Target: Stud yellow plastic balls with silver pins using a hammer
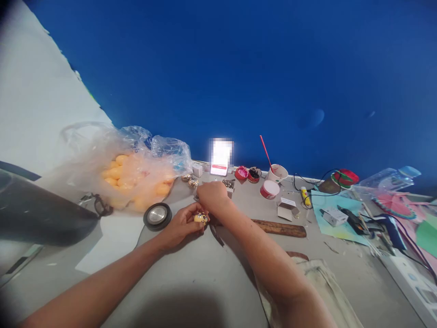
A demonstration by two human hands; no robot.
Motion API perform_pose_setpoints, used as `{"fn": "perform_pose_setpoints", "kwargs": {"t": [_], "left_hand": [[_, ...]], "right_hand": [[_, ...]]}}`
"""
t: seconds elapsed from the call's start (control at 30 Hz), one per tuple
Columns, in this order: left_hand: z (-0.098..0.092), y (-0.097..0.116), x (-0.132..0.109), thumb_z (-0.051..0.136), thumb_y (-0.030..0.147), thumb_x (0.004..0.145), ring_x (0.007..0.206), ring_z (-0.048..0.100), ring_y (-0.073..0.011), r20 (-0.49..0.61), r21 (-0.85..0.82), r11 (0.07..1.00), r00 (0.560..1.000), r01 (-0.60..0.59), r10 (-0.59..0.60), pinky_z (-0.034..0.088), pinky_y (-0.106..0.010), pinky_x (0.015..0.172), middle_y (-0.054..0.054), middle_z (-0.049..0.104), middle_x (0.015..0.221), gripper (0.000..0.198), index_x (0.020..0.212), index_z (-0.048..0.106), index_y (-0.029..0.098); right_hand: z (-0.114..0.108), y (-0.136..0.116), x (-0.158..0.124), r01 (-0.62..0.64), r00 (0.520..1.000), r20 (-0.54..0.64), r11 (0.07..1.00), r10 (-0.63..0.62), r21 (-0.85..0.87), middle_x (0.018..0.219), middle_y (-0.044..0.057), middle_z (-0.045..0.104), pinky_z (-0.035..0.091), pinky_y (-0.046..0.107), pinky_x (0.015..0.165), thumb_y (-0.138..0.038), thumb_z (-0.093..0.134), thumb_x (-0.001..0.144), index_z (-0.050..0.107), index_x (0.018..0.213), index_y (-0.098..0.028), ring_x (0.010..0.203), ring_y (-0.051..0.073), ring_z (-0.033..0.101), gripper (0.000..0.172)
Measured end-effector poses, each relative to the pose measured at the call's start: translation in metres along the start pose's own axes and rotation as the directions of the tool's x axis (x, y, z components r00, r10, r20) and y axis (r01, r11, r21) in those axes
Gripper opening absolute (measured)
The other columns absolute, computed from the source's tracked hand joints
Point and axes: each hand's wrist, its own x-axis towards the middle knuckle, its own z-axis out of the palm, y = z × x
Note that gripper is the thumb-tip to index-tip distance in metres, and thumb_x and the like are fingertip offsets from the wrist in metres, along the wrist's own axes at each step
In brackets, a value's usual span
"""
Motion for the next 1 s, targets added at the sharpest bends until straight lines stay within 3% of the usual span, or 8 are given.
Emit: {"fn": "perform_pose_setpoints", "kwargs": {"t": [0.3,0.57,0.67,0.73,0.83,0.9,1.0], "left_hand": [[0.001,0.003,0.000,0.080,0.027,0.072,0.063,0.050,-0.0102,-0.001,0.015,1.000,1.000,0.002,-0.002,0.037,-0.025,0.059,0.002,0.056,0.076,0.032,0.093,0.057,0.020],[-0.002,0.001,0.001,0.081,0.025,0.071,0.064,0.055,-0.0110,-0.024,0.008,1.000,1.000,0.011,-0.011,0.040,-0.025,0.060,0.001,0.060,0.079,0.034,0.096,0.059,0.019],[-0.005,0.002,0.001,0.077,0.025,0.074,0.062,0.058,-0.0123,-0.034,-0.021,1.000,0.999,0.022,-0.023,0.042,-0.026,0.059,-0.001,0.063,0.076,0.027,0.094,0.061,0.018],[-0.007,0.001,0.002,0.074,0.025,0.075,0.059,0.057,-0.0115,-0.042,-0.076,0.997,0.999,0.002,-0.005,0.040,-0.024,0.056,-0.001,0.065,0.074,0.022,0.092,0.062,0.018],[-0.007,-0.002,0.003,0.075,0.030,0.077,0.052,0.049,-0.0084,-0.106,-0.150,0.986,0.993,-0.076,0.061,0.033,-0.022,0.050,0.001,0.064,0.071,0.022,0.092,0.064,0.018],[-0.006,-0.006,0.003,0.077,0.036,0.079,0.049,0.045,-0.0079,-0.178,-0.102,0.989,0.980,-0.110,0.091,0.031,-0.022,0.049,0.002,0.060,0.062,0.027,0.095,0.069,0.017],[-0.003,-0.010,0.001,0.077,0.040,0.080,0.051,0.048,-0.0103,-0.238,0.031,0.994,0.965,-0.109,0.113,0.035,-0.025,0.052,0.001,0.059,0.057,0.029,0.093,0.074,0.014]], "right_hand": [[0.008,0.009,-0.004,-0.004,1.000,-0.023,1.000,0.004,0.029,0.109,0.017,0.078,0.054,0.033,0.084,-0.016,0.053,0.094,0.077,0.111,-0.017,0.104,0.028,0.074,0.030],[0.008,0.013,-0.011,-0.034,0.992,-0.118,0.995,0.045,0.094,0.100,0.013,0.079,0.046,0.029,0.070,-0.025,0.046,0.098,0.078,0.103,-0.019,0.091,0.025,0.074,0.032],[0.007,0.021,-0.027,0.002,0.972,-0.230,0.977,0.048,0.212,0.091,0.007,0.079,0.040,0.027,0.064,-0.028,0.049,0.098,0.077,0.093,-0.021,0.082,0.020,0.071,0.029],[0.009,0.025,-0.043,0.095,0.948,-0.317,0.917,0.036,0.389,0.080,0.002,0.077,0.036,0.025,0.062,-0.024,0.053,0.095,0.076,0.081,-0.021,0.073,0.015,0.066,0.027],[0.019,0.023,-0.066,0.247,0.926,-0.378,0.737,0.013,0.629,0.077,-0.001,0.076,0.038,0.023,0.065,-0.019,0.060,0.091,0.076,0.077,-0.021,0.070,0.012,0.064,0.021],[0.028,0.017,-0.078,0.260,0.922,-0.385,0.666,0.045,0.699,0.076,-0.001,0.076,0.038,0.023,0.065,-0.016,0.062,0.089,0.077,0.079,-0.021,0.069,0.012,0.064,0.019],[0.041,0.010,-0.085,0.224,0.917,-0.381,0.638,0.118,0.737,0.075,-0.001,0.075,0.039,0.024,0.066,-0.013,0.061,0.086,0.076,0.075,-0.020,0.069,0.013,0.064,0.020]]}}
